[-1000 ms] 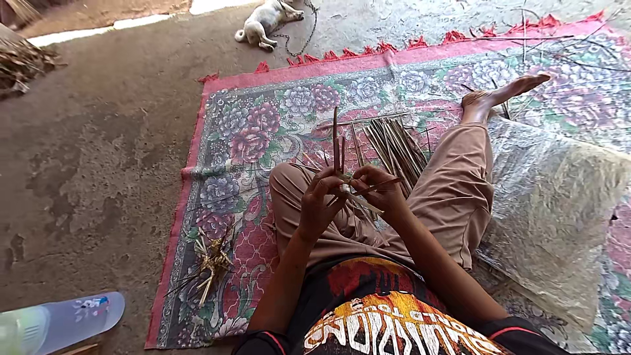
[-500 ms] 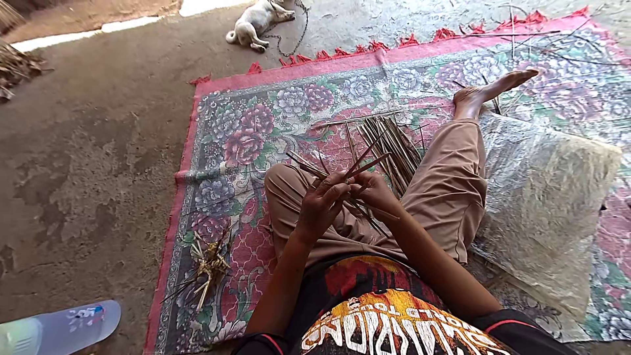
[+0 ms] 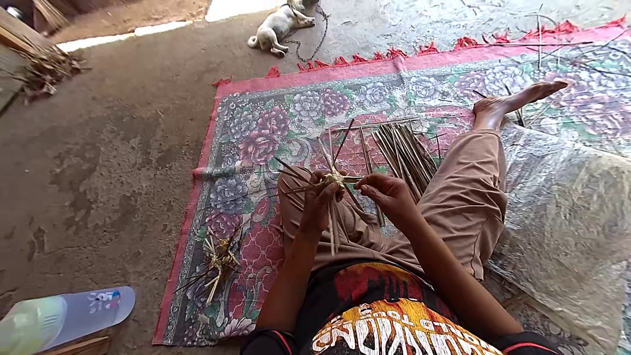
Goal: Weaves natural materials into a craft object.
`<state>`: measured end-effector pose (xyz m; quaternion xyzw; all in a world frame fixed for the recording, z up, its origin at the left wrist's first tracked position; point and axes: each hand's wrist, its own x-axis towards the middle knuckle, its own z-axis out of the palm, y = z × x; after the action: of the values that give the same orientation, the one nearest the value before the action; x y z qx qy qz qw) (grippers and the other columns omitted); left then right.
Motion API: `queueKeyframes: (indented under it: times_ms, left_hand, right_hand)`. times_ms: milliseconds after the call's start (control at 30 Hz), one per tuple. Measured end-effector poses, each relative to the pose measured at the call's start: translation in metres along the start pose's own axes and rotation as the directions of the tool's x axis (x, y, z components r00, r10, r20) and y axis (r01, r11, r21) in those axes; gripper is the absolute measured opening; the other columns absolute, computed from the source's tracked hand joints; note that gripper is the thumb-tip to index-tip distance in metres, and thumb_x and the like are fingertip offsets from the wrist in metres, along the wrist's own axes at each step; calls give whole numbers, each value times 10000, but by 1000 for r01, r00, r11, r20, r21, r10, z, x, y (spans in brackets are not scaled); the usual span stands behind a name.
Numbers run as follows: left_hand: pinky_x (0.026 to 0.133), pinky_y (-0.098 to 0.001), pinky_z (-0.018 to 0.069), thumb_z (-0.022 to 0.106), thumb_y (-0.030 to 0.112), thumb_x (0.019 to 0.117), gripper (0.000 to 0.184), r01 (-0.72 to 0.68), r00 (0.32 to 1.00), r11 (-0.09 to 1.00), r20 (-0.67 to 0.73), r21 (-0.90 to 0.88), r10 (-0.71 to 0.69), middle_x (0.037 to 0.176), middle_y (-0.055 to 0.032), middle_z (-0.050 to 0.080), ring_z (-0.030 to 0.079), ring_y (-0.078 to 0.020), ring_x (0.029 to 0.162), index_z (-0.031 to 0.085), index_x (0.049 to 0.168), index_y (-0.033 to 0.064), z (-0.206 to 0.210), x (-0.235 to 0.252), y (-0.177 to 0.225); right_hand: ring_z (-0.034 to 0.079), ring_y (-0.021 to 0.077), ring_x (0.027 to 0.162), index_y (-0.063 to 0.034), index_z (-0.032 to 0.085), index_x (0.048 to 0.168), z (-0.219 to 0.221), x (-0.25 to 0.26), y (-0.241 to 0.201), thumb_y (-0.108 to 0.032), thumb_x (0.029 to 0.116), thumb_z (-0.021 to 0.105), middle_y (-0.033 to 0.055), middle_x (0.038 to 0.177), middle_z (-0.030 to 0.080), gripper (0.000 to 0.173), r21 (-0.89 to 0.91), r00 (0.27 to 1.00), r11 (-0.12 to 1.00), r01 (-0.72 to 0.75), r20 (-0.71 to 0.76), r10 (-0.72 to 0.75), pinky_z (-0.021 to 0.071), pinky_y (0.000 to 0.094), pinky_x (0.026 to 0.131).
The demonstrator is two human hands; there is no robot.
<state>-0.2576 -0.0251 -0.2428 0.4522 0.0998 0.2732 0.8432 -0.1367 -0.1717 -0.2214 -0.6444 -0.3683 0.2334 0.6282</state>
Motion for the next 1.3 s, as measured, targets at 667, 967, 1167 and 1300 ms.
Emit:
queueKeyframes:
  times_ms: [667,967,1167,1300]
  left_hand:
    - [640,-212,546,724,305,928,275,264,922,882,370,-391,-112,1148,-103,718,680,-110,749,706,1200,274,-13,1,-12]
    - [636,-201,525,724,320,931,173,223,912,935,399,-278,-99,1135,-56,706,657,-82,769,699,1100,293,-21,-1,-11]
    - [532,-210,518,679,379,963,206,270,943,856,300,-441,-144,980,-80,714,644,-107,641,701,964,174,-16,-2,-12]
    - [521,-203,514,589,479,1006,361,343,917,808,356,-478,-179,949,-80,732,622,-94,588,735,983,149,-15,0,-4]
  right_hand:
    - [623,37,850,-47,722,961,-6,2,12,-84,899,726,-14,906,681,73,-24,979,989,144,147,-139,537,239,807]
    - [585,12,708,-51,703,987,-10,-1,13,-76,931,686,-36,843,670,64,66,950,997,37,306,-56,508,199,666]
    - [609,-11,804,-43,692,1252,-21,-1,14,-55,941,636,-40,951,688,317,90,861,992,-87,508,29,532,181,766]
    - [661,22,939,-68,704,1266,-28,-2,24,-141,967,681,-39,1054,732,309,273,808,937,-219,588,18,552,233,890]
